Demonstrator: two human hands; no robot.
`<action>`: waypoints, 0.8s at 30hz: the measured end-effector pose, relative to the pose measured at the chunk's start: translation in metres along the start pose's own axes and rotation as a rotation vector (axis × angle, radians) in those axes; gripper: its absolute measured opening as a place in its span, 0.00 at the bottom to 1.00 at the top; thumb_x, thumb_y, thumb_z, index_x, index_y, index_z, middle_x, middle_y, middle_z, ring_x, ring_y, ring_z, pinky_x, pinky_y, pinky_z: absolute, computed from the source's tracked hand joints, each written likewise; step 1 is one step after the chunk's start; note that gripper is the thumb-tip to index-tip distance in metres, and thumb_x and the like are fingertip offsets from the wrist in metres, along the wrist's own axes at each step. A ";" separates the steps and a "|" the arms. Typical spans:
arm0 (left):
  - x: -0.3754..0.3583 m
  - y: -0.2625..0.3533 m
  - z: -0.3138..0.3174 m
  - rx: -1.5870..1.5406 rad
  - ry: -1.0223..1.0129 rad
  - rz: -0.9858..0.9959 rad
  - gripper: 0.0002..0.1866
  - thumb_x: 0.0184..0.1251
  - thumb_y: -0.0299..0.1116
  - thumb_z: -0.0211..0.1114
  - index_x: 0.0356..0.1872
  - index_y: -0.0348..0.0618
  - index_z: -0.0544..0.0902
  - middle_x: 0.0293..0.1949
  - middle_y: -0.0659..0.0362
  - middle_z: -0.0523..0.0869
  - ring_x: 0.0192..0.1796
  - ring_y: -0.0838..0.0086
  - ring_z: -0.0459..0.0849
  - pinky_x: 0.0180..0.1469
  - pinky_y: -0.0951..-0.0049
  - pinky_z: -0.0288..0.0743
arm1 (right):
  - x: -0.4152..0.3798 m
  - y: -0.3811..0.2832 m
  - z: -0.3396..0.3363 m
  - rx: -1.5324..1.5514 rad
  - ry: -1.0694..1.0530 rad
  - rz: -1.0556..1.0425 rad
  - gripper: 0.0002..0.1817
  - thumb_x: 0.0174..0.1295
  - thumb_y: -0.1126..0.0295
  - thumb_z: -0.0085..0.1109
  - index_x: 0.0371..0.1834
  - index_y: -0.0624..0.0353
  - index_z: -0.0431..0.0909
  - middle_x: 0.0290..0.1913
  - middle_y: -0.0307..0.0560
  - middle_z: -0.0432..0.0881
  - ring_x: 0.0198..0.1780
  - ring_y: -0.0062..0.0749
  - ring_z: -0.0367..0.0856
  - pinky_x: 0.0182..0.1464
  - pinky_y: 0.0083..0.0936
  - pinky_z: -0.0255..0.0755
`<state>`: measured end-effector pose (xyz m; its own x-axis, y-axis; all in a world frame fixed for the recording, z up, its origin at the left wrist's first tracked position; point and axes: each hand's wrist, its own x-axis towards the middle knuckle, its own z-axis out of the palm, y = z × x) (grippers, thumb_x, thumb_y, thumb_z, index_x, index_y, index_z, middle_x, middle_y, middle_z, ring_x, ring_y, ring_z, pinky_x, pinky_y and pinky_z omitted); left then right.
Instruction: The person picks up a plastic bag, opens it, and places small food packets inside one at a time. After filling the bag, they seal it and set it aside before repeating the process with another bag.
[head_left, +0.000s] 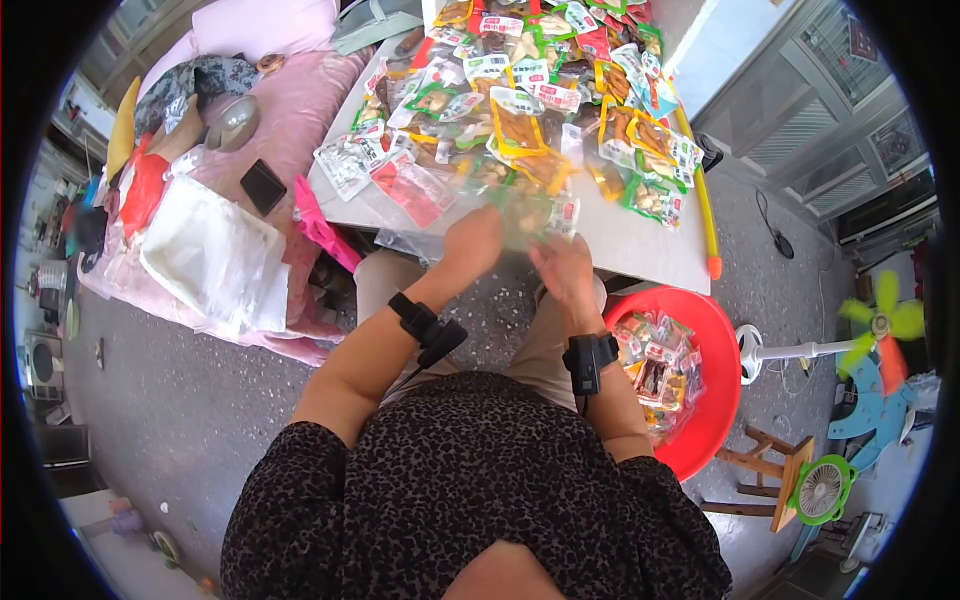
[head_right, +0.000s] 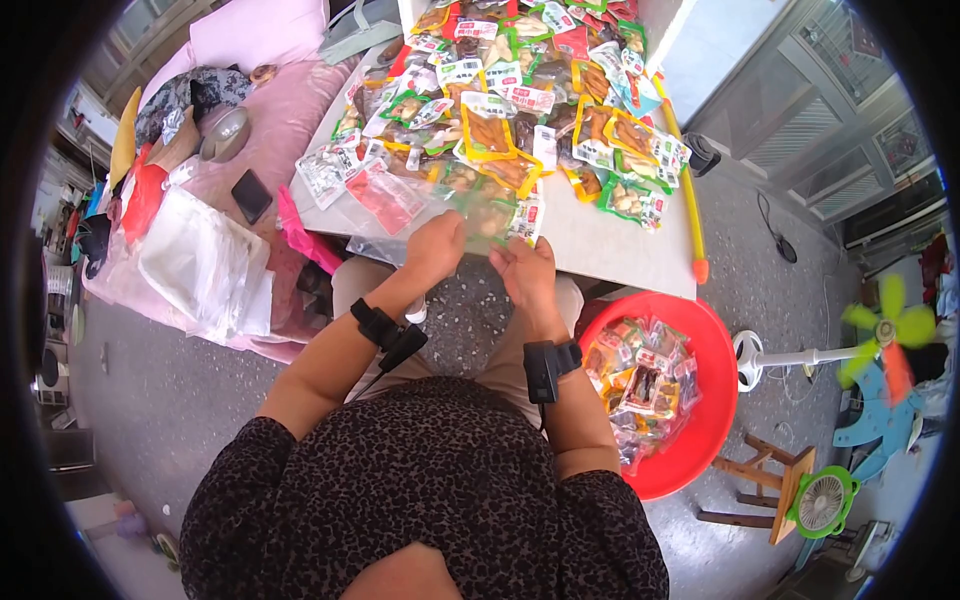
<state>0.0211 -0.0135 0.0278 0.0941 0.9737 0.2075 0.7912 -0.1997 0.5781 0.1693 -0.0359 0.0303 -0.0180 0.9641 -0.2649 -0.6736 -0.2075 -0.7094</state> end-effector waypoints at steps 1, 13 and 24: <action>-0.001 0.001 0.000 -0.002 0.015 0.025 0.08 0.55 0.34 0.47 0.27 0.41 0.69 0.26 0.48 0.76 0.31 0.54 0.75 0.32 0.59 0.66 | 0.001 0.007 0.002 0.036 -0.007 0.006 0.09 0.53 0.78 0.43 0.38 0.59 0.66 0.36 0.44 0.75 0.33 0.30 0.76 0.29 0.23 0.73; -0.011 0.007 -0.031 -0.063 -0.030 0.117 0.08 0.53 0.34 0.47 0.27 0.41 0.70 0.27 0.49 0.76 0.32 0.55 0.75 0.32 0.59 0.66 | 0.009 0.028 0.013 -0.048 -0.077 0.161 0.09 0.53 0.76 0.45 0.38 0.60 0.66 0.34 0.44 0.75 0.31 0.28 0.76 0.28 0.20 0.71; -0.014 0.007 -0.033 0.014 -0.124 0.114 0.07 0.53 0.33 0.47 0.24 0.41 0.69 0.24 0.52 0.74 0.31 0.56 0.74 0.31 0.59 0.66 | 0.006 0.037 0.028 -0.288 -0.328 0.421 0.11 0.54 0.64 0.47 0.39 0.54 0.68 0.30 0.36 0.75 0.25 0.17 0.72 0.20 0.11 0.61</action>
<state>0.0050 -0.0317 0.0549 0.2566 0.9512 0.1716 0.7794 -0.3086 0.5453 0.1233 -0.0335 0.0211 -0.4969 0.7807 -0.3790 -0.3326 -0.5747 -0.7477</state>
